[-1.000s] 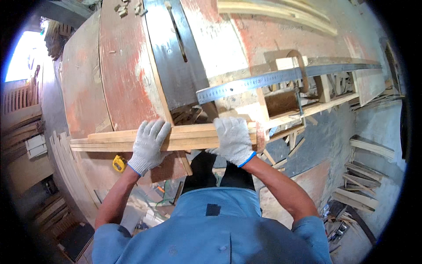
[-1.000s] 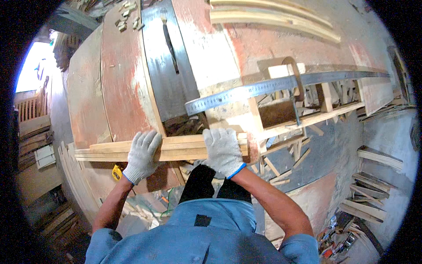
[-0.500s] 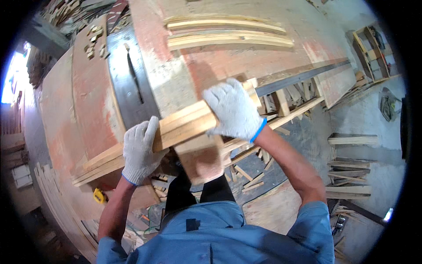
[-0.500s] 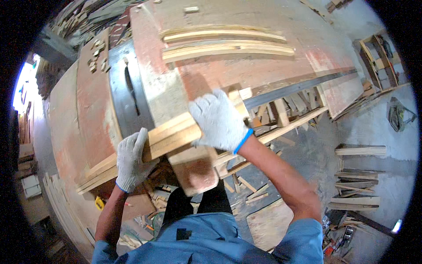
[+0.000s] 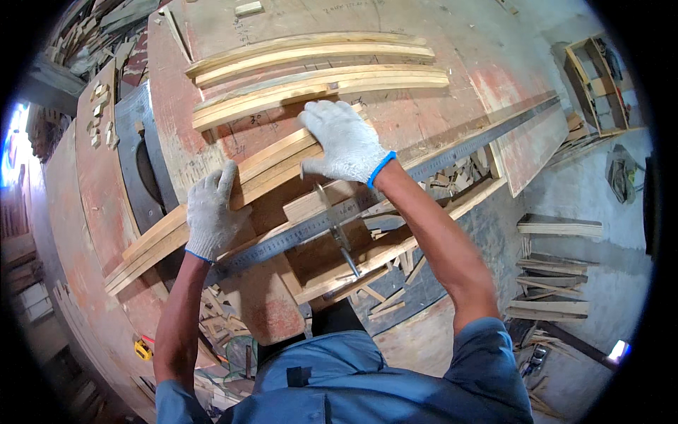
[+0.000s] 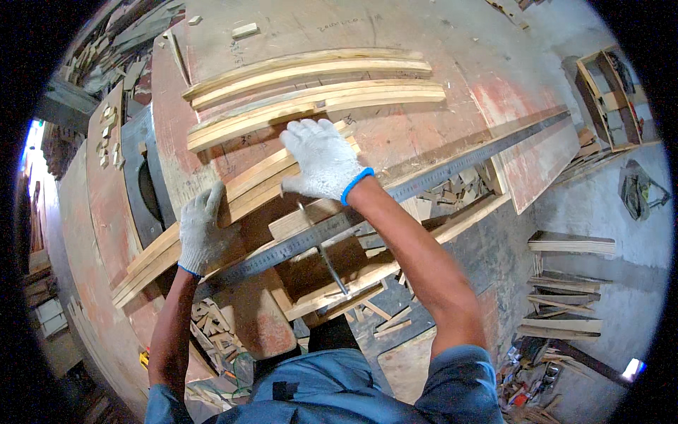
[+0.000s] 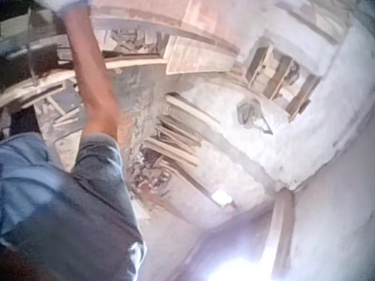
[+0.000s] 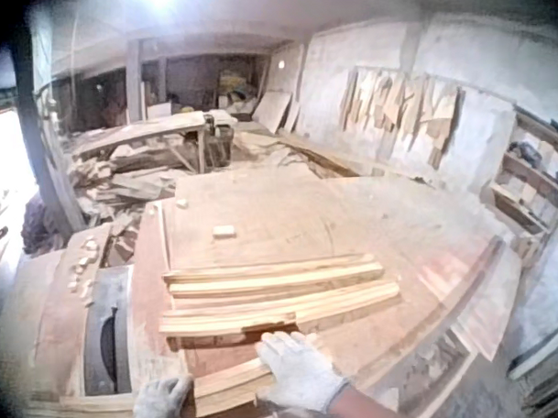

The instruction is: The person cuts several thin wooden slats to length using a table saw, then arranges them between two side rails on the floor. Using a pneumatic nail gun, the person fastens the slats to the frame, completing the assembly of a wooden grate-like structure.

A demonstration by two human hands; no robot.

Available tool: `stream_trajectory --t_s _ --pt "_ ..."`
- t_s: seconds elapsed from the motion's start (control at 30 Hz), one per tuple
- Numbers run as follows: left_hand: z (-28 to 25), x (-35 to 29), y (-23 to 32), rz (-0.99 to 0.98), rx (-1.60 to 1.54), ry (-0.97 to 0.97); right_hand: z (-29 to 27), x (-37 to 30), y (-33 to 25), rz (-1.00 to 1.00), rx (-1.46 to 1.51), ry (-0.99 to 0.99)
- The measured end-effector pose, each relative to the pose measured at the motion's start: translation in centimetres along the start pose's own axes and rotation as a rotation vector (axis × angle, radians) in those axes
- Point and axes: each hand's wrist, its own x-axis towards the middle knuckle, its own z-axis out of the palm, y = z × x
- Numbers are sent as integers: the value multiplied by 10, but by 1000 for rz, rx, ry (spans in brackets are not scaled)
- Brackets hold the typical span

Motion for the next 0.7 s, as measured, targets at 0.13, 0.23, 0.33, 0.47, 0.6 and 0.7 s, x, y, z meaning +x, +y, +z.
stream_trajectory --t_s 0.13,0.23,0.33,0.47,0.6,0.7 --pt "24 14 -10 -36 32 -66 12 -17 54 394 367 284" --pt "24 15 -6 -5 44 -41 38 -51 124 735 855 476" --pt "19 12 -6 -32 45 -80 44 -50 119 782 829 449" --pt "22 12 -10 -23 61 -62 42 -12 109 664 512 296" --pt "20 14 -11 -13 61 -71 41 48 120 552 304 -1" --pt "18 16 -9 -31 31 -101 48 66 127 476 364 103"
